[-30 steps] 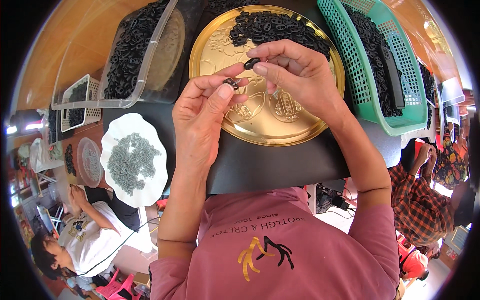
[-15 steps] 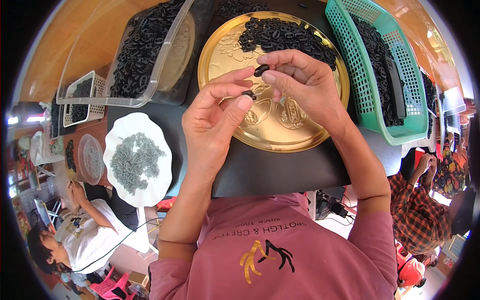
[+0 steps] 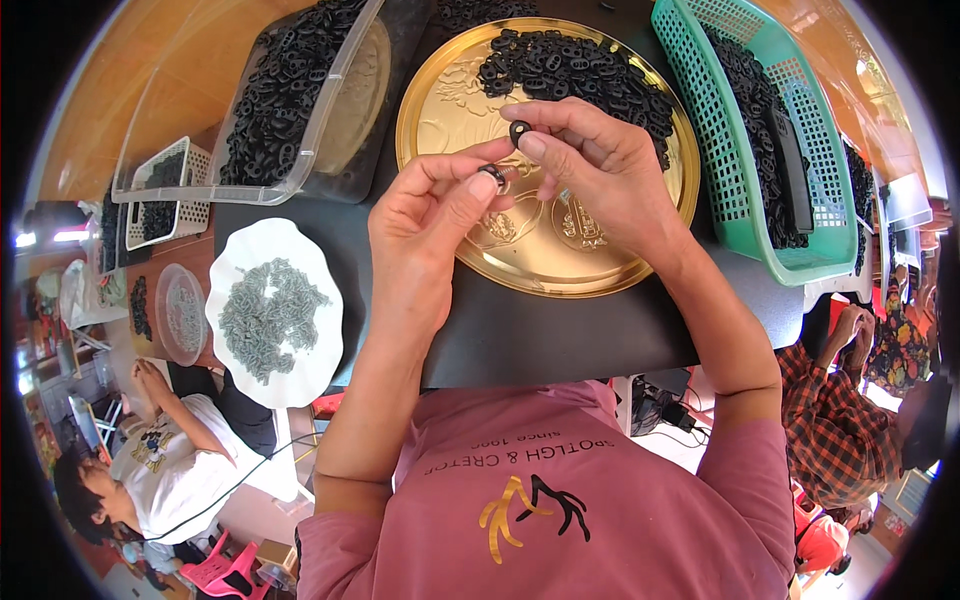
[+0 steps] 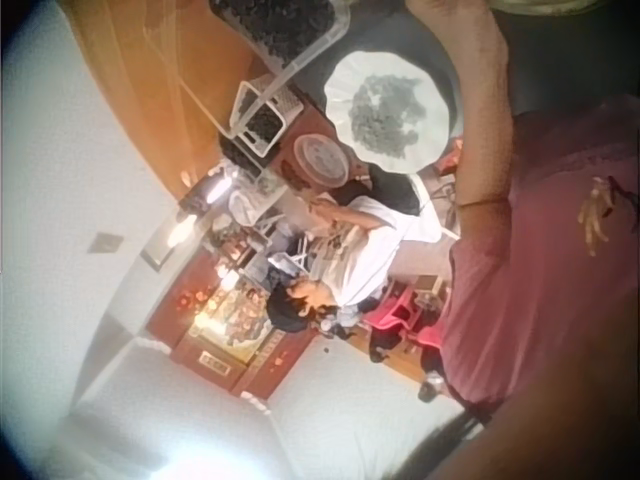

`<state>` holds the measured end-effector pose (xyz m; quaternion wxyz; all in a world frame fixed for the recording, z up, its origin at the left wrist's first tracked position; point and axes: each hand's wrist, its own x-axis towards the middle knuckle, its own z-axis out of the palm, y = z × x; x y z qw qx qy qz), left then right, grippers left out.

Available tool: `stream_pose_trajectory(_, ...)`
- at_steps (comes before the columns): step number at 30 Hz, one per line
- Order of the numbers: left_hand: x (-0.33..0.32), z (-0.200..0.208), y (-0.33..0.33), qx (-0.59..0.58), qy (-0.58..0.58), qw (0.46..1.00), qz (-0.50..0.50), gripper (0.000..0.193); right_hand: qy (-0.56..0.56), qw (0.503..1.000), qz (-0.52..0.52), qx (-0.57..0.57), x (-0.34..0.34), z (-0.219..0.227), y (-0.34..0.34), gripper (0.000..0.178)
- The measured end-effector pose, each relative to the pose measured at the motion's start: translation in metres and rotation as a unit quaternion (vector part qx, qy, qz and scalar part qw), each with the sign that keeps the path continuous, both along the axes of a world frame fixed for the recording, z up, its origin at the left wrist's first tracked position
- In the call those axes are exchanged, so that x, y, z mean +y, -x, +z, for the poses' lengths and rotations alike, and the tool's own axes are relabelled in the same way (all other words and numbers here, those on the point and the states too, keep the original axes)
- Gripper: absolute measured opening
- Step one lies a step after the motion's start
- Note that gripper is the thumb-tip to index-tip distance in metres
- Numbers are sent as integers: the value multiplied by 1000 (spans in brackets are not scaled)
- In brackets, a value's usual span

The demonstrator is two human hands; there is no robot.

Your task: The person repeatedly picks small black plastic components and metal screws from a tray and basket, then fastens them together by hand. The assembled units are placed back onto the tray. The process is continuous and repetitive throughout the clip.

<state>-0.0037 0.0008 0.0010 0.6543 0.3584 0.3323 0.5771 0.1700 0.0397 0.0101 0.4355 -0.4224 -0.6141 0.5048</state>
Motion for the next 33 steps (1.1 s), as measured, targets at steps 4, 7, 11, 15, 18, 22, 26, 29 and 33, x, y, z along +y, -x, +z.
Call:
stream_pose_trajectory(4, 2, 4, 0, -48, 57, 997, 12, 13, 63, 998, 25, 14, -2, 7, -1, 27)
stream_pose_trajectory(7, 2, -3, 6, -42, 62, 997, 2, 14, 73, 997, 28, 6, -5, 12, 1, 28)
stream_pose_trajectory(11, 2, -1, 3, -27, 63, 998, 11, 15, 71, 996, 27, 49, -8, 10, 6, 27)
stream_pose_trajectory(15, 1, -2, 3, -17, 63, 998, 17, 14, 84, 994, 28, 56, -9, 10, 7, 25)
stream_pose_trajectory(18, 1, -4, 3, -12, 60, 998, 18, 13, 88, 994, 24, 53, -10, 13, 9, 24)
stream_pose_trajectory(22, 1, -4, 3, -7, 60, 998, 17, 12, 70, 996, 7, 57, -10, 8, 11, 24)
stream_pose_trajectory(26, 1, -3, 3, -7, 62, 998, 18, 13, 57, 998, 14, 37, -14, 9, 12, 24)
stream_pose_trajectory(29, 1, -4, 2, -14, 64, 998, 17, 13, 49, 998, 7, 29, -16, 10, 15, 23)
stream_pose_trajectory(33, 1, -3, 2, -17, 72, 997, 12, 13, 49, 998, 3, 46, -16, 10, 16, 22)
